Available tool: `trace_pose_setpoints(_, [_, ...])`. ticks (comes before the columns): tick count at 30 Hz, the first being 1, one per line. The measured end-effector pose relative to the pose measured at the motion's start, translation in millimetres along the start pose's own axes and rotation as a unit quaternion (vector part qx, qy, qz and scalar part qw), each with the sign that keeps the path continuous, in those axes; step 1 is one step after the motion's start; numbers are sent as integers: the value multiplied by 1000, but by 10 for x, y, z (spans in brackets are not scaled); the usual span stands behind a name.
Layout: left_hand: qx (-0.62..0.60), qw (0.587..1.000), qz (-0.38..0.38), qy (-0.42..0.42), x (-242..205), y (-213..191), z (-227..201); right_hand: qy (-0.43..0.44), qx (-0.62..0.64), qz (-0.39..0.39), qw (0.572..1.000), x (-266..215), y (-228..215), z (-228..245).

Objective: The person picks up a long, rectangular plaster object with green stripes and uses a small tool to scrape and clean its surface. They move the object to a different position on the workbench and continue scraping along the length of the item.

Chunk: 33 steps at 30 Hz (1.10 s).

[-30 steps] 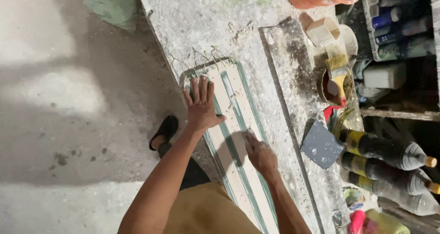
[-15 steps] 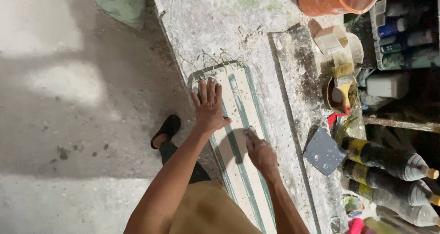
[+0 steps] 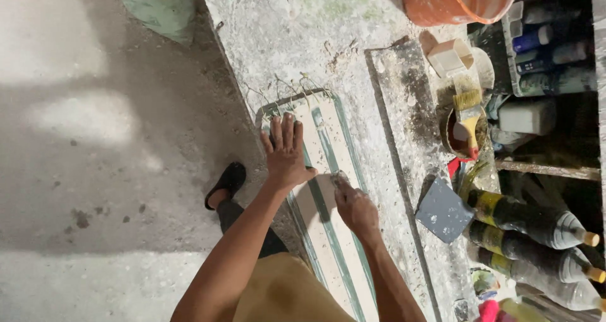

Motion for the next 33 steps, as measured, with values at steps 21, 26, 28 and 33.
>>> trace_pose_setpoints(21, [3,998,-59,0,-3,78,19,-60,-4,-38,997,732,-219,782])
trace_pose_setpoints(26, [12,999,42,1,2,-92,7,-13,14,-10,1000,172,-150,423])
trace_pose_setpoints(28, [11,999,34,-2,-38,-114,2,31,23,-2,999,28,-47,151])
trace_pose_setpoints(33, [36,999,34,-4,2,-47,4,-32,13,-19,999,559,-321,675])
Point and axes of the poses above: each hand's wrist, its own x-axis towards the middle knuckle, its own y-axis out of the palm, z = x × y, the point moved 3 cm from there along x, towards the middle knuckle, and after that the axes turned 15 degrees about x, right-handed, at the moved point
